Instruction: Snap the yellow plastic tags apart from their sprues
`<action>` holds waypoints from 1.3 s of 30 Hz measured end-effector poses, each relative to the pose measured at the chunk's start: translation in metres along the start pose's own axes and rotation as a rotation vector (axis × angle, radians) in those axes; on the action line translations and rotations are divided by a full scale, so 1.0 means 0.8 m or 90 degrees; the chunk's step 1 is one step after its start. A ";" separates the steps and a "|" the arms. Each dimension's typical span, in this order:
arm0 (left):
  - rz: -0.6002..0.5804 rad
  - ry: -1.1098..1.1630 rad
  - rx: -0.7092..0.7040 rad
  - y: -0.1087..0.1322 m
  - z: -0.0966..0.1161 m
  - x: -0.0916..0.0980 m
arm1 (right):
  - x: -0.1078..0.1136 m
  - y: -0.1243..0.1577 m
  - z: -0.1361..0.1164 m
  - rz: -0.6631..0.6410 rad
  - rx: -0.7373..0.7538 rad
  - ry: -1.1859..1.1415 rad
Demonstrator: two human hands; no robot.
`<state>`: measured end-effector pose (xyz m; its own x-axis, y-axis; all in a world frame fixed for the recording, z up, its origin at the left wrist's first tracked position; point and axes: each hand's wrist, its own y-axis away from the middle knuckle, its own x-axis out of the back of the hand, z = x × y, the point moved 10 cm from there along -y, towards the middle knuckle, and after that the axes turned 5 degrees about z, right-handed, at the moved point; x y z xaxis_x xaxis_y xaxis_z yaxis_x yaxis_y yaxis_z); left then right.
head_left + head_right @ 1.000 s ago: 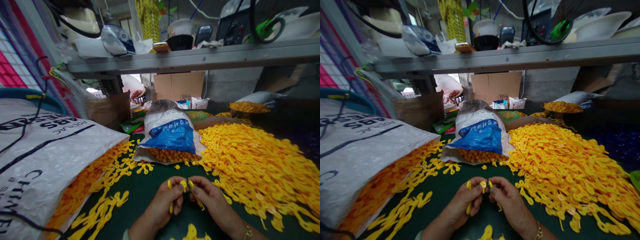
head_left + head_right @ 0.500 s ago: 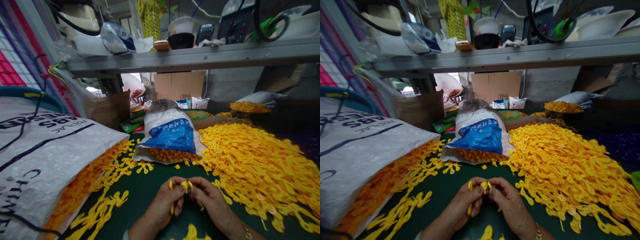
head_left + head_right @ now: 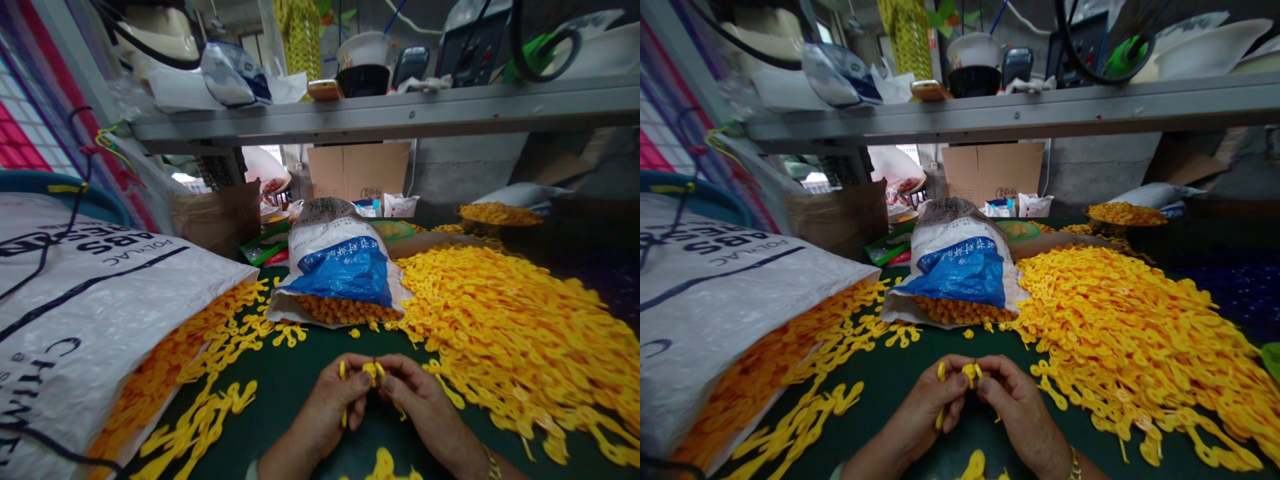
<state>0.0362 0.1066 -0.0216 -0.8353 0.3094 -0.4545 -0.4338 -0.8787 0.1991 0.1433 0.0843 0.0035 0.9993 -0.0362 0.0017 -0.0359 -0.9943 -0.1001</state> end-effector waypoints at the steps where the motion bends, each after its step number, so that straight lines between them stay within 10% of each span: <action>1: 0.001 -0.006 -0.005 0.000 0.000 0.000 | 0.000 0.000 -0.002 0.000 0.004 0.008; 25: 0.166 -0.197 -0.102 0.004 0.012 0.016 | -0.027 0.029 -0.019 0.007 0.234 0.258; 32: 0.083 -0.180 -0.036 -0.010 0.003 0.016 | -0.003 0.002 -0.006 -0.033 -0.016 0.131; 39: 0.192 -0.046 0.073 -0.009 -0.010 0.050 | -0.008 0.001 0.031 -0.025 -0.156 -0.207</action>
<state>0.0082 0.1223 -0.0479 -0.9519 0.0703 -0.2981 -0.1952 -0.8893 0.4137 0.1369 0.0860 -0.0215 0.9480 -0.0029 -0.3181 0.0420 -0.9901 0.1343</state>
